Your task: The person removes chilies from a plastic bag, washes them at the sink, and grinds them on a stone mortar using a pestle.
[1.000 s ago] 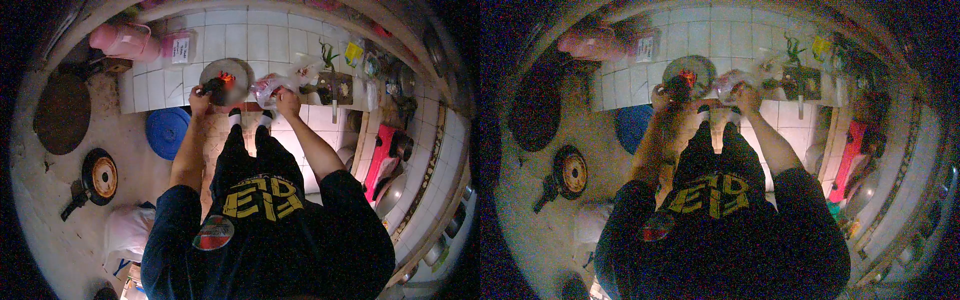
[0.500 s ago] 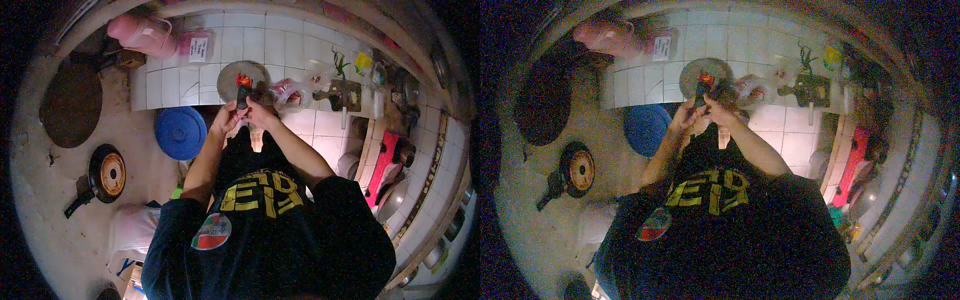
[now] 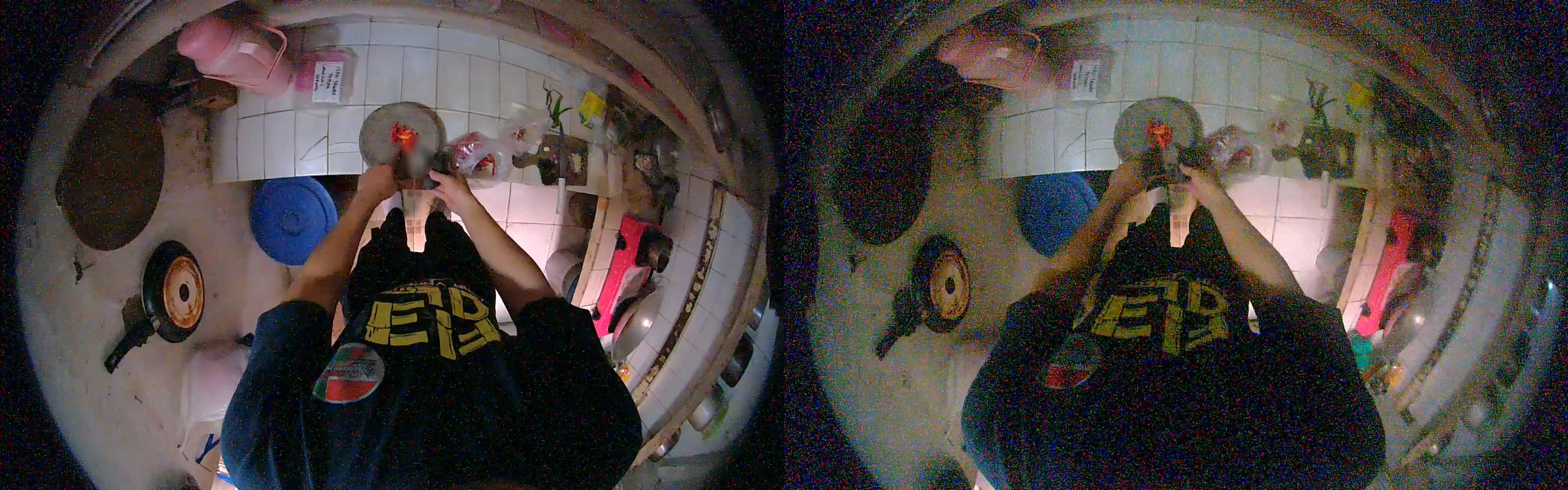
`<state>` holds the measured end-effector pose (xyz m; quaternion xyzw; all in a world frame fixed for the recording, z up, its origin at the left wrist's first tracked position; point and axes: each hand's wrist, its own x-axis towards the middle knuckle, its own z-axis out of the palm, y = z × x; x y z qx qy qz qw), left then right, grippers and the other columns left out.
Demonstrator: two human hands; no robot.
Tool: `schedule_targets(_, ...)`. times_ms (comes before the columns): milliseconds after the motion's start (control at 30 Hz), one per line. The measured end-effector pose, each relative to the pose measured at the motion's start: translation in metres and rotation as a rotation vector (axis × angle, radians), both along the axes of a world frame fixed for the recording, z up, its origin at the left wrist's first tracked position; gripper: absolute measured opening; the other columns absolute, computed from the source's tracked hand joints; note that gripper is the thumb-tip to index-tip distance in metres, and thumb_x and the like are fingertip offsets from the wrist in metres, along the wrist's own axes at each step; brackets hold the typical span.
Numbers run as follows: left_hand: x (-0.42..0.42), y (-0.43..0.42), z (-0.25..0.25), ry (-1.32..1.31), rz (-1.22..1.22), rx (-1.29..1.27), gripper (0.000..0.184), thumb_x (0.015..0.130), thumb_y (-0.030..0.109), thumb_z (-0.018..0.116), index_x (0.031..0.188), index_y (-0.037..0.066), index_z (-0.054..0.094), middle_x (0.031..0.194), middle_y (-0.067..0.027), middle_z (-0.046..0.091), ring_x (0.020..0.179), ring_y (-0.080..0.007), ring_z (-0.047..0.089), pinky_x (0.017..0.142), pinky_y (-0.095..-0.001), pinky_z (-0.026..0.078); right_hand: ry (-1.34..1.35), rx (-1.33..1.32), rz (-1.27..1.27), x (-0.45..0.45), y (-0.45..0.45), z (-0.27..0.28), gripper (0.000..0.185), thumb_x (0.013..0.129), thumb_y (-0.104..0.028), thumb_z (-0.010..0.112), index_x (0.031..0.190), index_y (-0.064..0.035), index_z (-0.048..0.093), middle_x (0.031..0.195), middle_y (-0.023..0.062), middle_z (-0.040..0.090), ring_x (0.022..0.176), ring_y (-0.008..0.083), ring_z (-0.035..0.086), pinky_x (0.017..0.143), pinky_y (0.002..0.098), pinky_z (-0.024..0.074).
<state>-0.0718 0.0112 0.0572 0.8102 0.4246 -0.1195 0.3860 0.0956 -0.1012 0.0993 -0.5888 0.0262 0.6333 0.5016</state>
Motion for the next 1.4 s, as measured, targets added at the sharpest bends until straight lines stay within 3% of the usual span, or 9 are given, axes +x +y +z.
schedule_targets(167, 0.023, 0.004, -0.005, 0.137, -0.187, 0.056, 0.103, 0.066, 0.080, 0.051, 0.147, 0.028, 0.014, 0.107, -0.0192, 0.064, 0.095, -0.0382, 0.064, 0.080, -0.0472, 0.051, 0.004, -0.057, -0.055, -0.001, -0.011, -0.025, 0.043, 0.081, -0.012, 0.068, 0.120, -0.0072, 0.051, 0.112, 0.0077, 0.059, 0.100, 0.0267, 0.059, 0.075, 0.0418, 0.0541)
schedule_targets(267, 0.025, 0.007, -0.034, 0.121, -0.253, 0.108, 0.109, 0.064, 0.082, 0.051, 0.147, 0.023, 0.013, 0.109, -0.0199, 0.063, 0.096, -0.0374, 0.064, 0.081, -0.0466, 0.051, 0.032, -0.025, -0.065, 0.002, -0.017, -0.032, 0.043, 0.081, -0.012, 0.067, 0.121, -0.0076, 0.051, 0.112, 0.0079, 0.059, 0.096, 0.0257, 0.060, 0.072, 0.0402, 0.0550)
schedule_targets(333, 0.025, 0.009, -0.034, 0.171, -0.262, 0.090, 0.110, 0.066, 0.079, 0.054, 0.147, 0.017, 0.013, 0.109, -0.0203, 0.062, 0.096, -0.0368, 0.064, 0.080, -0.0463, 0.052, 0.021, -0.053, -0.063, 0.001, -0.017, -0.023, 0.030, 0.084, -0.019, 0.068, 0.110, -0.0062, 0.059, 0.098, 0.0078, 0.063, 0.092, 0.0233, 0.061, 0.081, 0.0391, 0.0516)
schedule_targets(400, 0.026, 0.010, -0.038, 0.226, -0.250, 0.056, 0.110, 0.067, 0.076, 0.057, 0.147, 0.013, 0.014, 0.109, -0.0205, 0.062, 0.095, -0.0365, 0.064, 0.080, -0.0462, 0.052, 0.014, -0.085, -0.059, 0.004, -0.016, -0.027, 0.031, 0.084, -0.019, 0.068, 0.110, -0.0064, 0.058, 0.099, 0.0085, 0.063, 0.093, 0.0233, 0.061, 0.080, 0.0388, 0.0522)
schedule_targets(500, 0.027, 0.010, -0.093, -0.058, -0.147, 0.160, 0.102, 0.071, 0.064, 0.063, 0.145, 0.009, 0.019, 0.107, -0.0209, 0.063, 0.094, -0.0365, 0.064, 0.079, -0.0463, 0.052, 0.012, -0.105, -0.066, 0.006, -0.018, -0.035, 0.031, 0.084, -0.019, 0.068, 0.111, -0.0066, 0.058, 0.100, 0.0094, 0.063, 0.094, 0.0235, 0.061, 0.078, 0.0383, 0.0530)
schedule_targets(600, 0.032, 0.015, -0.117, -0.079, -0.162, 0.245, 0.089, 0.077, 0.045, 0.061, 0.146, 0.010, 0.018, 0.108, -0.0214, 0.062, 0.095, -0.0370, 0.064, 0.080, -0.0470, 0.052, 0.027, -0.095, -0.082, 0.008, -0.021, -0.035, 0.033, 0.083, -0.019, 0.068, 0.111, -0.0064, 0.057, 0.101, 0.0096, 0.063, 0.094, 0.0236, 0.061, 0.078, 0.0385, 0.0532)
schedule_targets(867, 0.034, 0.024, -0.090, -0.038, -0.068, 0.204, 0.077, 0.079, 0.042, 0.061, 0.139, 0.010, 0.025, 0.106, -0.0183, 0.063, 0.091, -0.0332, 0.064, 0.075, -0.0436, 0.052, -0.030, -0.149, -0.030, 0.013, -0.023, -0.016, 0.034, 0.082, -0.022, 0.070, 0.110, -0.0061, 0.057, 0.100, 0.0091, 0.063, 0.092, 0.0225, 0.062, 0.079, 0.0392, 0.0518)
schedule_targets(1167, 0.039, 0.023, -0.084, -0.095, -0.013, 0.184, 0.064, 0.082, 0.040, 0.060, 0.132, 0.010, 0.033, 0.103, -0.0149, 0.063, 0.088, -0.0290, 0.064, 0.070, -0.0397, 0.052, 0.001, 0.017, -0.039, 0.011, -0.029, 0.002, 0.034, 0.084, -0.024, 0.068, 0.108, -0.0032, 0.058, 0.096, 0.0093, 0.064, 0.087, 0.0214, 0.063, 0.077, 0.0353, 0.0513)
schedule_targets(1400, 0.045, 0.019, -0.077, -0.143, 0.030, 0.141, 0.054, 0.084, 0.038, 0.060, 0.126, 0.010, 0.040, 0.101, -0.0122, 0.063, 0.085, -0.0257, 0.064, 0.066, -0.0367, 0.052, -0.051, -0.105, 0.039, 0.015, -0.041, 0.002, 0.035, 0.085, -0.025, 0.067, 0.109, -0.0014, 0.057, 0.096, 0.0093, 0.063, 0.086, 0.0197, 0.063, 0.076, 0.0332, 0.0521)
